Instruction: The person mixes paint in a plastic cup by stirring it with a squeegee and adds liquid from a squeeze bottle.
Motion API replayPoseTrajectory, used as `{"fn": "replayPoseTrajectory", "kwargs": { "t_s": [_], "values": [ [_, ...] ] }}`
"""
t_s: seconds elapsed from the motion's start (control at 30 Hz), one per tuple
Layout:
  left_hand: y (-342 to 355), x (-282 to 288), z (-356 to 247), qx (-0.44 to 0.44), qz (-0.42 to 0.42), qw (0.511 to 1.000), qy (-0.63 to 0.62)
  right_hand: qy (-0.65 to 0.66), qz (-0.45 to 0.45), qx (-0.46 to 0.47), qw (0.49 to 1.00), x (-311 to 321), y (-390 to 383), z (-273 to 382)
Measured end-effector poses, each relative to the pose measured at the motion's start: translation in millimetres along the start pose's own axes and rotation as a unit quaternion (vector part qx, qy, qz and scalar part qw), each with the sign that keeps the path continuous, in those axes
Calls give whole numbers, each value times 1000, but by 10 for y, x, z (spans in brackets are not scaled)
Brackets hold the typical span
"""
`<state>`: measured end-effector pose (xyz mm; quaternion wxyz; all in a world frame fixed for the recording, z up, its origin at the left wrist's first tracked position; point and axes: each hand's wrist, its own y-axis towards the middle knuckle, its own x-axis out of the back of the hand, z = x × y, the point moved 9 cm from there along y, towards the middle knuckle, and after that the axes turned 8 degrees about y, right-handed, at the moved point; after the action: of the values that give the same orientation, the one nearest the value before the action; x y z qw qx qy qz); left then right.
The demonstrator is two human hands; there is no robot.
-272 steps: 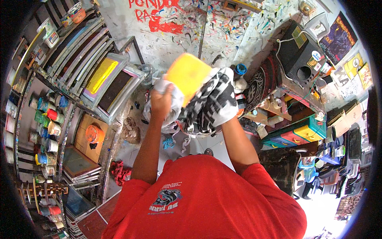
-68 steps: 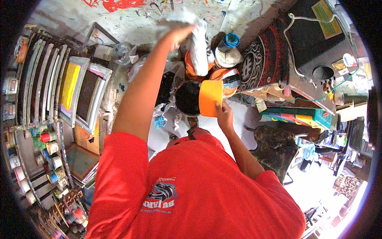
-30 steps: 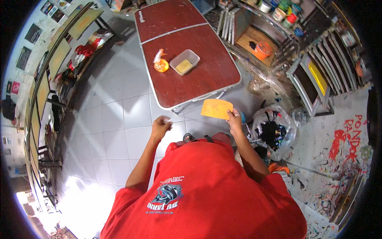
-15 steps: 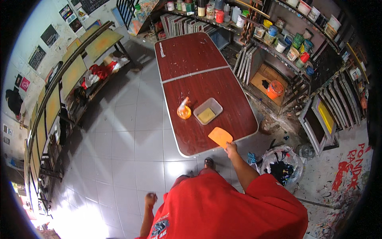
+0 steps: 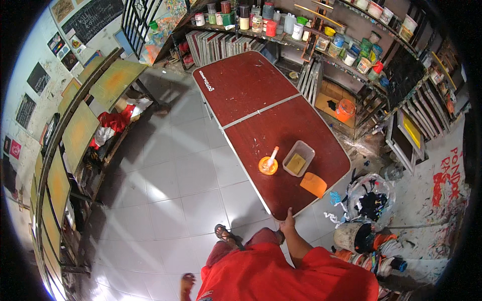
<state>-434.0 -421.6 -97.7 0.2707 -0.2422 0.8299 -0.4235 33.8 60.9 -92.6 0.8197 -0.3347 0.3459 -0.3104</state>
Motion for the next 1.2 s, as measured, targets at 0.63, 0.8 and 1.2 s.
{"fn": "replayPoseTrajectory", "kwargs": {
  "t_s": [0.63, 0.8, 1.2],
  "values": [
    [-2, -1188, -2952, -96, -42, 902, 418, -44, -148, 118, 981, 1751, 264, 1719],
    [6, -2017, -2897, -91, 63, 819, 563, 1, -96, 178, 979, 2527, 3, 2179],
    [260, -2468, -3994, -123, 7, 705, 698, 61, -323, 203, 922, 4188, -488, 1977]
  ]
}}
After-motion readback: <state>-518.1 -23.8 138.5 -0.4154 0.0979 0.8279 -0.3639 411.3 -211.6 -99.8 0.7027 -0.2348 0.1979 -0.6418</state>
